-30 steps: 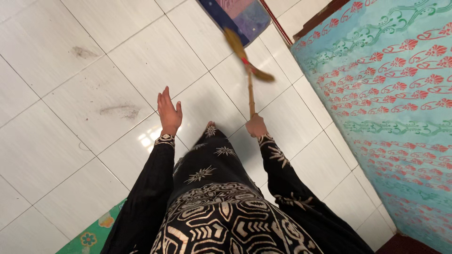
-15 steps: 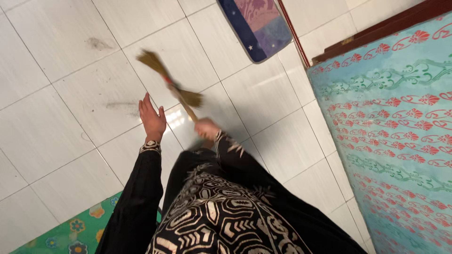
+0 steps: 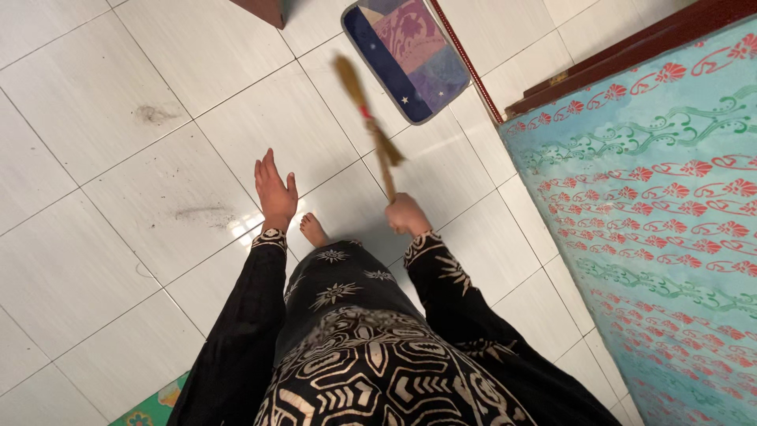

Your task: The person sweeps the tiled floor using a broom, moving a floor mat by hand to reach the area underneath, and continues sweeping around the edges of the room and doorways.

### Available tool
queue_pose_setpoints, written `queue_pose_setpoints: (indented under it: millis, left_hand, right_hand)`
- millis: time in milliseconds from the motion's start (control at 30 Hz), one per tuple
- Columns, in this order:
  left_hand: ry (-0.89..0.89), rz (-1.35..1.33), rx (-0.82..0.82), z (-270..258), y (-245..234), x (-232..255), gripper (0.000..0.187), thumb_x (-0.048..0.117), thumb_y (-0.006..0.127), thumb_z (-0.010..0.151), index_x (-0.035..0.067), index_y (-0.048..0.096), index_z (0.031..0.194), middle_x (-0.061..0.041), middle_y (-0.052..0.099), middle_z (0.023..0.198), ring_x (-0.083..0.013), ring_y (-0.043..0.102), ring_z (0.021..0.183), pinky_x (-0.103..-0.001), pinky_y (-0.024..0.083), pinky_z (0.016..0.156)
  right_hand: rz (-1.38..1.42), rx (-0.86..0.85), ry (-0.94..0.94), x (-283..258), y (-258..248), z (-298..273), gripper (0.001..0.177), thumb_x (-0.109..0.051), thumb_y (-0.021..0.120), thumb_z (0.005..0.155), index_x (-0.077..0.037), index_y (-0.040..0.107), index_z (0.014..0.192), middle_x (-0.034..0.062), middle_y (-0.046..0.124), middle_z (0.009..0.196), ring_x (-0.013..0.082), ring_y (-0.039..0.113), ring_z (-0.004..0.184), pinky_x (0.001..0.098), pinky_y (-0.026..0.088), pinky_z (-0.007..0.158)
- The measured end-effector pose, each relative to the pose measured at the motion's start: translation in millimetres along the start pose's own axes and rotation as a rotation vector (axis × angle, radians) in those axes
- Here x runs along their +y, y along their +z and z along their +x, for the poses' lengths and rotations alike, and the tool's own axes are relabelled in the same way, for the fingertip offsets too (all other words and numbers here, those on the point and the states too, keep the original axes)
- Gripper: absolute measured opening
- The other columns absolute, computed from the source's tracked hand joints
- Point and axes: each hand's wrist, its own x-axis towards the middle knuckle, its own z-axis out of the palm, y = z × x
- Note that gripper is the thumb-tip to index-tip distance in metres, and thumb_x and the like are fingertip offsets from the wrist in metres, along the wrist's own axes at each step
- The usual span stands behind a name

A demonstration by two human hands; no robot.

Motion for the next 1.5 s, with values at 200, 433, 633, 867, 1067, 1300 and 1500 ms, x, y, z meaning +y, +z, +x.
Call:
queue_pose_setpoints:
  millis: [200, 433, 633, 867, 1067, 1300, 1500]
  left_hand:
    - [-0.027, -0.015, 0.067, 16.6, -30.7, -29.1, 0.073, 0.014, 0.062, 0.100, 0.007, 0.024, 0.161, -0.020, 0.036, 0.161, -0.0423, 0.023, 0.153, -0.053, 0.021, 0.124]
    - [-0.172, 0.076, 0.151, 15.4, -75.8, -98.7, 0.074, 0.014, 0.063, 0.099, 0.007, 0.023, 0.161, -0.022, 0.035, 0.161, -0.0441, 0.022, 0.152, -0.053, 0.022, 0.123]
    - [-0.208, 0.060, 0.198, 35.5, -90.6, -113.9, 0.073, 0.015, 0.063, 0.100, 0.007, 0.024, 0.161, -0.022, 0.036, 0.160, -0.0438, 0.023, 0.152, -0.054, 0.023, 0.123]
    - [-0.168, 0.029, 0.205, 70.7, -73.0, -98.7, 0.074, 0.015, 0.064, 0.099, 0.007, 0.024, 0.161, -0.022, 0.037, 0.159, -0.0436, 0.024, 0.151, -0.054, 0.023, 0.122]
    - [-0.179, 0.011, 0.186, 90.3, -70.0, -82.0, 0.075, 0.016, 0.064, 0.098, 0.008, 0.024, 0.161, -0.019, 0.035, 0.160, -0.0425, 0.024, 0.151, -0.053, 0.023, 0.123]
    - [-0.336, 0.032, 0.294, 91.5, -98.7, -110.2, 0.076, 0.015, 0.064, 0.097, 0.007, 0.023, 0.160, -0.019, 0.033, 0.163, -0.0434, 0.023, 0.152, -0.053, 0.022, 0.124]
    - [-0.325, 0.066, 0.333, 146.8, -104.6, -110.4, 0.077, 0.013, 0.064, 0.099, 0.004, 0.021, 0.162, -0.022, 0.036, 0.160, -0.0468, 0.024, 0.151, -0.055, 0.023, 0.123]
  right_hand:
    - [-1.067, 0.031, -0.438, 26.3, 2.0, 115.6, 0.013, -0.014, 0.071, 0.083, -0.006, 0.072, 0.073, 0.0166, 0.076, 0.081, 0.0284, 0.068, 0.071, 0.0384, 0.057, 0.071]
    - [0.057, -0.279, -0.061, -132.6, 159.5, 127.0, 0.009, -0.011, 0.070, 0.088, -0.004, 0.065, 0.084, 0.0074, 0.064, 0.075, 0.0171, 0.056, 0.059, 0.0311, 0.045, 0.053]
    - [0.693, -0.595, -0.039, -161.2, 74.8, 151.3, 0.013, -0.007, 0.067, 0.090, 0.000, 0.056, 0.094, 0.0019, 0.053, 0.067, 0.0094, 0.044, 0.046, 0.0251, 0.034, 0.036]
    - [0.379, -0.243, -0.050, -193.9, -33.5, 39.7, 0.008, -0.007, 0.062, 0.086, -0.003, 0.063, 0.094, 0.0003, 0.054, 0.065, 0.0078, 0.048, 0.047, 0.0239, 0.035, 0.036]
    - [0.283, -0.078, -0.001, -155.8, -24.6, 147.2, 0.013, -0.005, 0.060, 0.089, 0.005, 0.061, 0.082, 0.0072, 0.060, 0.063, 0.0143, 0.059, 0.050, 0.0270, 0.047, 0.042]
    - [0.144, -0.277, -0.012, -233.9, 90.9, 231.8, 0.003, 0.000, 0.063, 0.087, 0.000, 0.060, 0.087, 0.0050, 0.056, 0.063, 0.0136, 0.052, 0.048, 0.0293, 0.040, 0.042]
    - [0.595, -0.606, 0.020, -298.9, 59.4, 246.4, 0.007, -0.003, 0.063, 0.086, -0.003, 0.064, 0.093, 0.0021, 0.053, 0.062, 0.0109, 0.048, 0.045, 0.0268, 0.037, 0.038]
